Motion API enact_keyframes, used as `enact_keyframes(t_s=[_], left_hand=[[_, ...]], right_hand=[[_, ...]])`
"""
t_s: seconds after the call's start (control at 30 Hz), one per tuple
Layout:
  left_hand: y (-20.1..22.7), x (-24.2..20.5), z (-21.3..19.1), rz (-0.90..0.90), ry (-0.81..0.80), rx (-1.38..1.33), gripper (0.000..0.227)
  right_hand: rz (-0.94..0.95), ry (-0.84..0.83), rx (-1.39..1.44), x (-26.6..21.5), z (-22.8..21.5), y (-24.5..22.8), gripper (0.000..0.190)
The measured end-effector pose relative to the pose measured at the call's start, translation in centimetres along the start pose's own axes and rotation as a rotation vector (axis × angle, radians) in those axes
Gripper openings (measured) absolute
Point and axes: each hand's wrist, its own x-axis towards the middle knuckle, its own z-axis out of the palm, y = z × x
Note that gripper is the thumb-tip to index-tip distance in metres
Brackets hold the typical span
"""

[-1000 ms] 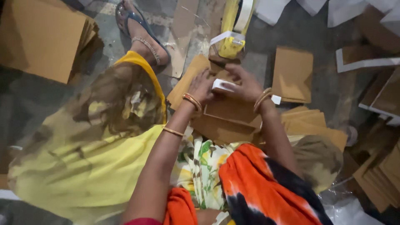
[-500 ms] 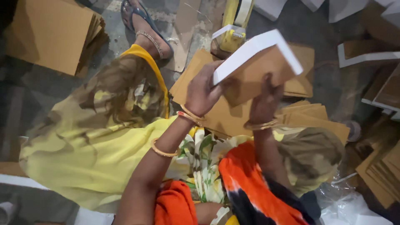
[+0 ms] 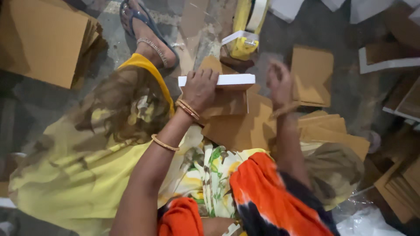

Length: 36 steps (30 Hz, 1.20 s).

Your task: The person sits on the floor and assembles small cardboard boxes. They fold the flaps of the brown cardboard and secure them using a yellow tape dispenser. The finished boxes are placed in a pile nearby.

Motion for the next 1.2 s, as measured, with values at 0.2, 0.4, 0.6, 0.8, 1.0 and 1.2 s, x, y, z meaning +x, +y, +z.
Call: enact_keyframes(t_s=[0.2, 0.4, 0.6, 0.8, 1.0, 1.2], left_hand=[[-0.1, -0.2, 0.0, -0.025, -0.062, 0.014, 0.023], [-0.6, -0.3, -0.6, 0.004, -0.03, -0.031, 0.028], [-1.3, 2.6, 1.0, -0.02, -0.075, -0.028, 0.021], [-1.8, 5.2, 1.0, 0.035, -0.126, -0.077, 0.064], [-2.0, 5.3, -0.2, 0.098, -0.175, -0.126, 0.049], [-1.8, 5.1, 0.0, 0.083, -0.156, -0.122, 0.041]], right_hand=[[0.324, -0.161, 0.031, 10.2, 3.4, -4.8, 0.028], [-0.017, -0.145, 0.104, 5.9, 3.6, -7.5, 0.016], [0.149, -0.183, 0.306, -4.9, 3.9, -2.5, 0.013], [0.353, -0.154, 0.315, -1.9, 4.9, 4.6, 0.013], [0.09, 0.075, -0.376, -0.6, 5.3, 5.1, 0.022], [0.15, -0.062, -0.624, 0.1, 3.5, 2.9, 0.034]])
